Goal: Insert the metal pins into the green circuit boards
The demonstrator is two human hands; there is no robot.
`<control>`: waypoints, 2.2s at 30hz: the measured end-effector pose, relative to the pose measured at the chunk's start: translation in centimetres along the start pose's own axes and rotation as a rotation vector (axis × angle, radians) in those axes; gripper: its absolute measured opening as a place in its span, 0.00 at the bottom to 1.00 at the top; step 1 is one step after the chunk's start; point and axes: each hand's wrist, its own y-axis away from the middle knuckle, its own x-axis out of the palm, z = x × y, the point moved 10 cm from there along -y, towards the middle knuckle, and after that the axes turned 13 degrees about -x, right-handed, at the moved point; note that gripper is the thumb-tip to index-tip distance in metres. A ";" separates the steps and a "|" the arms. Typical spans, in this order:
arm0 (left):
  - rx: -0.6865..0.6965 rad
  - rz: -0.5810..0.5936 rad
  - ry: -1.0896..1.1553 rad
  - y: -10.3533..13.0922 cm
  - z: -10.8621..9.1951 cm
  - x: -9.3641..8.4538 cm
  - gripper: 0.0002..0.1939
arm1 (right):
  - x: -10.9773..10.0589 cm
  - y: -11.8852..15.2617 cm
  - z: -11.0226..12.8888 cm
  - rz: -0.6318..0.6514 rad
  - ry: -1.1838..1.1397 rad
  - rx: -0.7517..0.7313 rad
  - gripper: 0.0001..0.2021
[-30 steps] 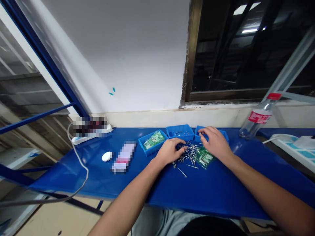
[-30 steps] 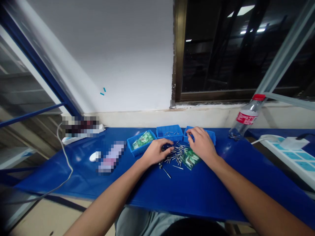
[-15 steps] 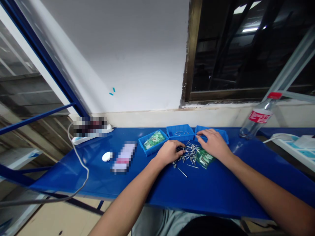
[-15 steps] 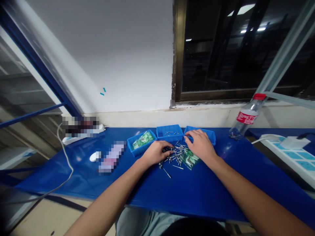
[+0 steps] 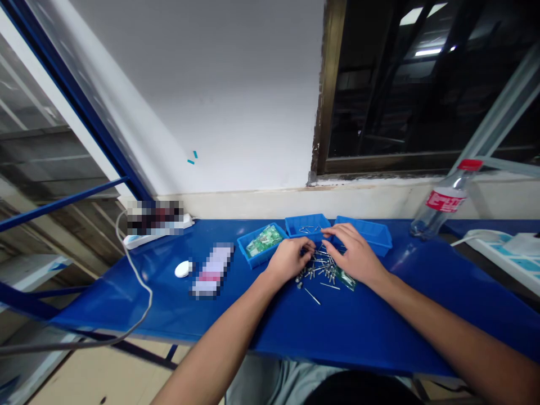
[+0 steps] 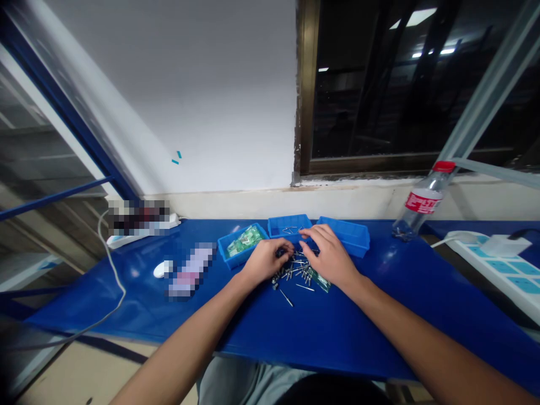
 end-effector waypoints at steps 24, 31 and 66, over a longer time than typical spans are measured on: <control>-0.099 -0.047 0.223 0.2 -0.7 -1.2 0.15 | 1.8 0.9 -1.4 0.040 -0.162 0.203 0.07; -0.128 0.078 0.395 0.2 0.0 0.3 0.22 | 1.2 1.2 -1.9 -0.033 -0.194 0.265 0.07; -0.177 0.012 0.581 -0.4 2.0 0.3 0.31 | 2.6 1.3 -1.2 0.036 -0.252 0.150 0.06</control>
